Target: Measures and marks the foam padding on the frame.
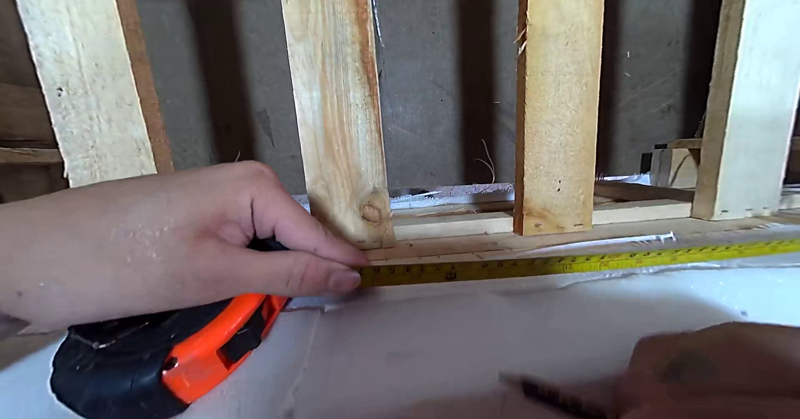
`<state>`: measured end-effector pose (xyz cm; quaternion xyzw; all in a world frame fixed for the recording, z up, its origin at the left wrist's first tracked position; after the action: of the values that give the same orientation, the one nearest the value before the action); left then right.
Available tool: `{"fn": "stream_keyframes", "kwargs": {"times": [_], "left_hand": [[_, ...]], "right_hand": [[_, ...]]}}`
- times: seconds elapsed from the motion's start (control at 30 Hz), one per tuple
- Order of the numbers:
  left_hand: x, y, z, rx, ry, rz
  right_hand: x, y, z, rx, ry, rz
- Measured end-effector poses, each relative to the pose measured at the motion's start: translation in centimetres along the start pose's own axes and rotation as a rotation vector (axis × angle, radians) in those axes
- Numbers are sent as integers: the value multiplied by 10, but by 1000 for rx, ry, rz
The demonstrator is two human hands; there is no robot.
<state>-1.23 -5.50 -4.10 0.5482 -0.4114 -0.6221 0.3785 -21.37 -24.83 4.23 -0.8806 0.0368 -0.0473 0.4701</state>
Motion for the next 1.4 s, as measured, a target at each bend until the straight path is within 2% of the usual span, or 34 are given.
{"fn": "stream_keyframes", "kwargs": {"times": [0.07, 0.2, 0.3, 0.43, 0.53, 0.63, 1.0, 1.1, 1.2, 1.33, 1.4], "left_hand": [[0, 3, 0, 20, 26, -18], [0, 0, -1, 38, 4, 26], [1, -1, -2, 26, -29, -2], [1, -2, -3, 15, -26, 18], [1, -4, -3, 16, -26, 30], [1, -4, -3, 6, -30, -6], [1, -3, -1, 13, 10, 8], [2, -3, -3, 10, -18, 9], [2, 0, -4, 9, -43, -59], [2, 1, -5, -13, -45, -99], [2, 1, -5, -18, -34, -107]], "right_hand": [[1, -2, 0, 8, 40, -22], [3, -2, 2, 6, -20, -56], [-7, 3, 6, 73, 77, -33], [-6, 4, 9, 38, 6, -53], [-5, 1, 6, 74, 42, -70], [-6, 1, 5, 20, 80, -61], [-12, 2, 7, -28, -5, -48], [-12, 3, 9, -61, 30, -63], [-17, 6, 0, 133, 123, -80], [-31, -5, 0, 227, -36, -124], [-34, -8, 10, 204, 8, -112]]}}
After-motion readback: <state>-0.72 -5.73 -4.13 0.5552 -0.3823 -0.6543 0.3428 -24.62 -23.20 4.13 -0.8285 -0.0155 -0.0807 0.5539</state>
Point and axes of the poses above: each hand's wrist, its own x-axis towards the middle knuckle, its own z-axis out of the palm, y = z × x, the point moved 7 cm from there along x, towards the middle knuckle, and after that the axes turned 15 degrees about -x, right-handed, at the moved point
